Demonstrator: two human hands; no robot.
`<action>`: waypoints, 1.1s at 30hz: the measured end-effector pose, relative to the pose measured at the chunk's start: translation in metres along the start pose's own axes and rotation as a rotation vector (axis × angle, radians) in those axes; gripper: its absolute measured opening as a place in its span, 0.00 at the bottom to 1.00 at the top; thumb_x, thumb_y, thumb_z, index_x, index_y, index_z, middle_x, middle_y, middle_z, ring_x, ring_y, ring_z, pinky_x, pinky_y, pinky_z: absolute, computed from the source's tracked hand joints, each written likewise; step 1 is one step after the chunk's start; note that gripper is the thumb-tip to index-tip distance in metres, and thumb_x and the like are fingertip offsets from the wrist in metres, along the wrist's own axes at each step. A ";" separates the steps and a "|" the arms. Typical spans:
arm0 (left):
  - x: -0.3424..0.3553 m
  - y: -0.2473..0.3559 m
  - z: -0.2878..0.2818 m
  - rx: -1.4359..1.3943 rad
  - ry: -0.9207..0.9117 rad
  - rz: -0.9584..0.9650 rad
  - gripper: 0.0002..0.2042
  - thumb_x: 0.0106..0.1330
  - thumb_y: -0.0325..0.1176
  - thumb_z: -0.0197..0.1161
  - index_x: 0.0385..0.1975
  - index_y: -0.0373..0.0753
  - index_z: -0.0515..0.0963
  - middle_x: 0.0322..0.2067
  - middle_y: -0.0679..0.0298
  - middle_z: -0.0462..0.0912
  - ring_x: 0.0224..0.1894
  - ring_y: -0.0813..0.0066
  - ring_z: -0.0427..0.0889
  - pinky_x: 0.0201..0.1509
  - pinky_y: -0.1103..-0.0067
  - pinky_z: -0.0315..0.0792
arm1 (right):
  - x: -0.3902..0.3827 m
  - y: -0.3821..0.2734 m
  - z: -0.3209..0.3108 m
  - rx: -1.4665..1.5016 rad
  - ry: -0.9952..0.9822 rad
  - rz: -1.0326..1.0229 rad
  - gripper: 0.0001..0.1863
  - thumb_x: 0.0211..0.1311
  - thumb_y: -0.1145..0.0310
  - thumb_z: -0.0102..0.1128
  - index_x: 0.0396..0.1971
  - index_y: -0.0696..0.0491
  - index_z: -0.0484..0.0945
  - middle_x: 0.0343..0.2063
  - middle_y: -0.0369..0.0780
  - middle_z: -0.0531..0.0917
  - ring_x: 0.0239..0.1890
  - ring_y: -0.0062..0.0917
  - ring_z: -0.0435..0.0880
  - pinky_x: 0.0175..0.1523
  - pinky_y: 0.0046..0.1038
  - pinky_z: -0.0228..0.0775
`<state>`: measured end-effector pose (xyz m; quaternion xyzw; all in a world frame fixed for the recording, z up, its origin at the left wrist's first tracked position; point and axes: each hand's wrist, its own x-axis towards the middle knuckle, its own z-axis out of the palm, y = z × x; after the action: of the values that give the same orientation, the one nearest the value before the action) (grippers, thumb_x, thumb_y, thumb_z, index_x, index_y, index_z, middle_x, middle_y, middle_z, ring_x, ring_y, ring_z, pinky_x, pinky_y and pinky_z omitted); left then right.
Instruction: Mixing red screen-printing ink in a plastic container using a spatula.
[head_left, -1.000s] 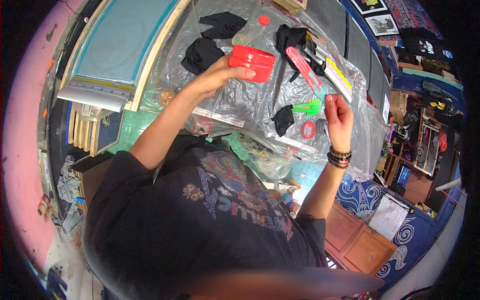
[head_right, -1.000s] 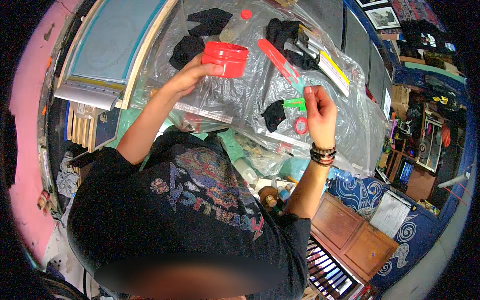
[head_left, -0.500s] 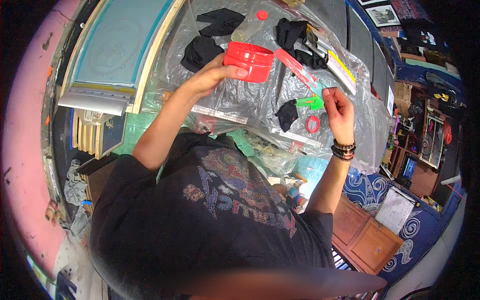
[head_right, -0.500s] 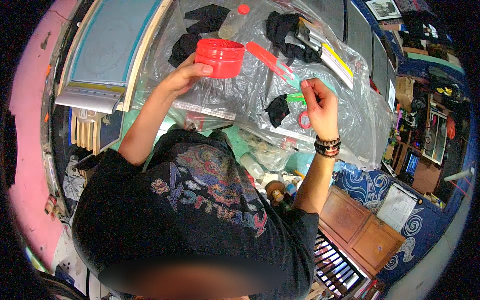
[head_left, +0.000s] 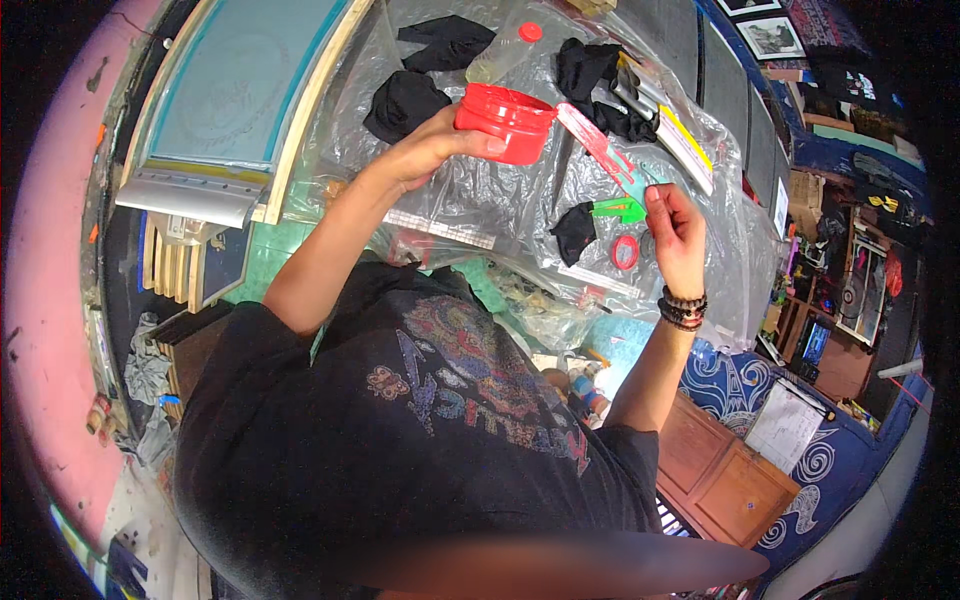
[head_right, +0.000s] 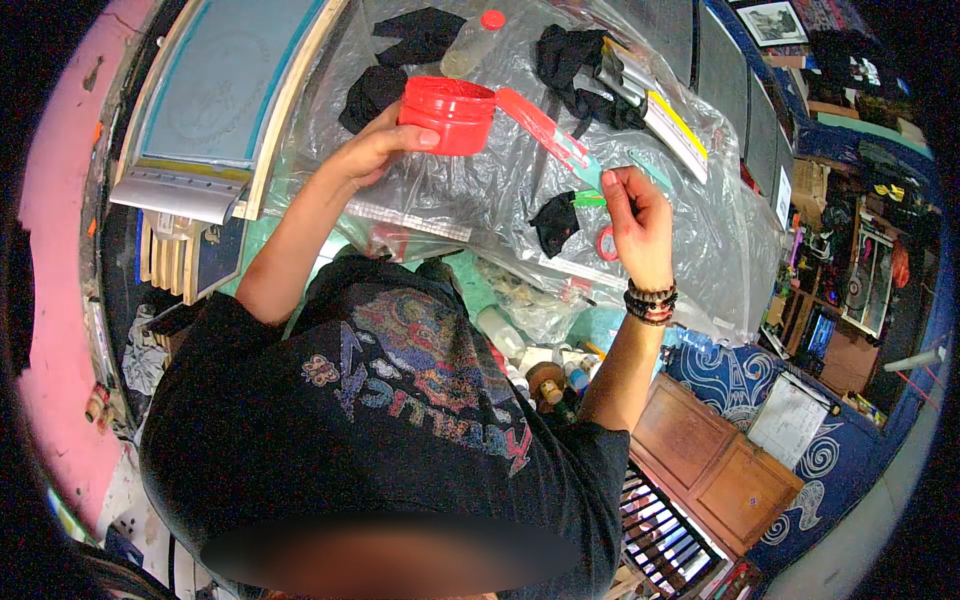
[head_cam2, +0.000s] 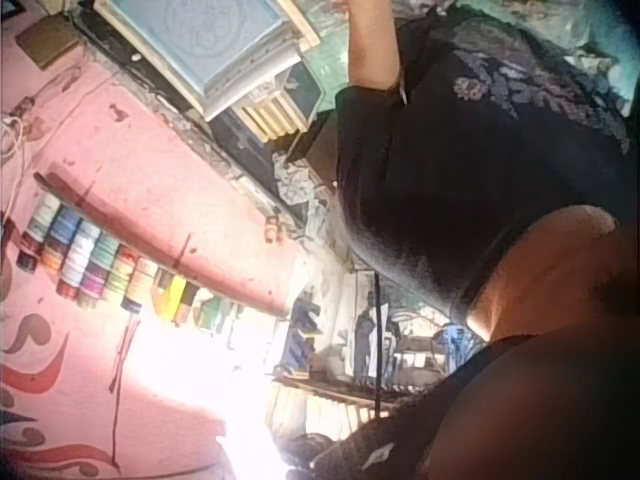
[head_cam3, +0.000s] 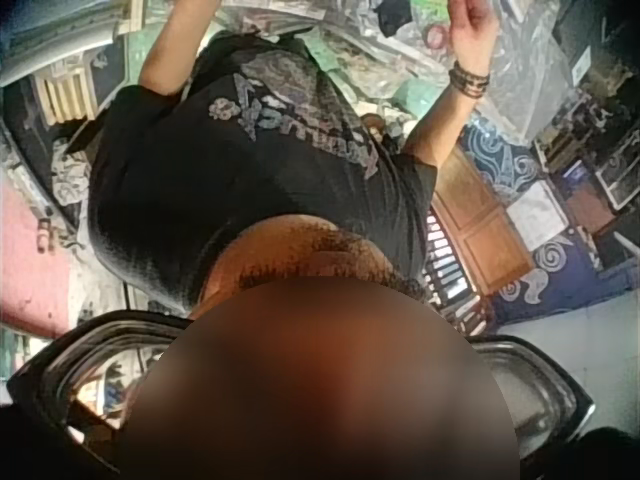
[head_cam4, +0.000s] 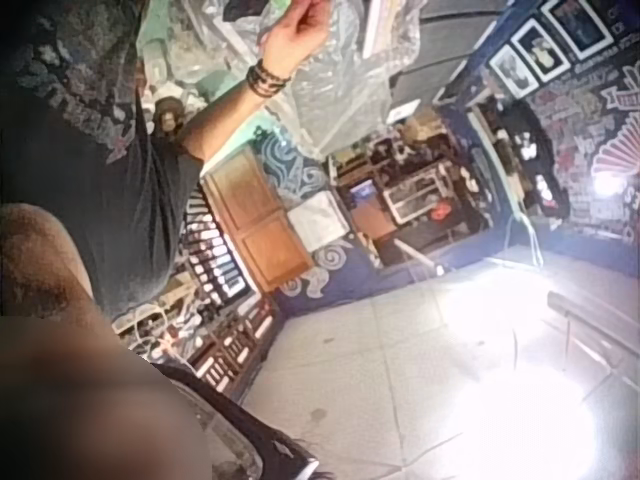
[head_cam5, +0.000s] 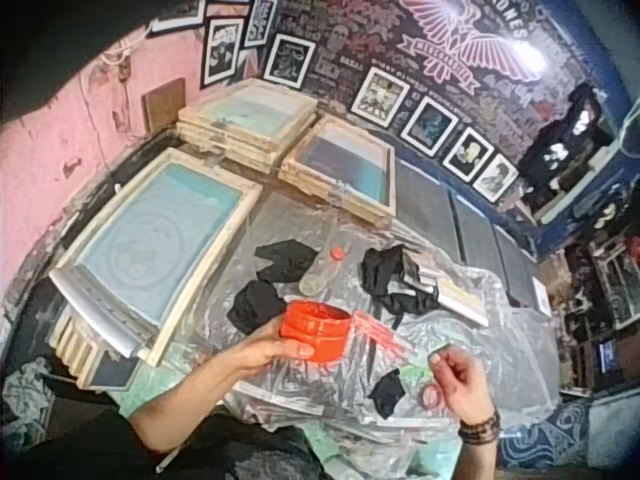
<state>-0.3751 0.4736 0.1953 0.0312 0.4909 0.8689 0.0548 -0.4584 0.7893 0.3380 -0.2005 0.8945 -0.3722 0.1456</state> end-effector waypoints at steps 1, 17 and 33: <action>-0.002 0.002 -0.001 0.018 -0.005 -0.039 0.41 0.51 0.45 0.74 0.65 0.33 0.67 0.57 0.57 0.79 0.60 0.69 0.76 0.67 0.73 0.66 | 0.001 -0.003 0.002 -0.002 -0.001 -0.006 0.12 0.74 0.66 0.58 0.34 0.59 0.78 0.25 0.29 0.76 0.29 0.11 0.69 0.34 0.19 0.61; -0.004 0.012 0.025 0.693 0.329 0.087 0.42 0.43 0.45 0.84 0.57 0.33 0.72 0.53 0.57 0.82 0.55 0.67 0.81 0.61 0.73 0.74 | -0.018 -0.040 0.014 -0.117 -0.022 0.037 0.09 0.73 0.67 0.59 0.37 0.58 0.80 0.21 0.30 0.77 0.25 0.11 0.70 0.30 0.19 0.62; -0.016 0.016 0.034 0.954 0.613 0.556 0.48 0.32 0.48 0.86 0.57 0.36 0.70 0.52 0.53 0.78 0.56 0.53 0.77 0.63 0.63 0.68 | -0.017 -0.015 -0.006 -0.468 0.180 -0.314 0.10 0.63 0.74 0.66 0.44 0.54 0.79 0.37 0.42 0.81 0.41 0.35 0.79 0.46 0.32 0.70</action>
<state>-0.3567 0.4920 0.2266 -0.0718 0.7914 0.5054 -0.3362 -0.4417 0.7912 0.3552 -0.3307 0.9233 -0.1901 -0.0440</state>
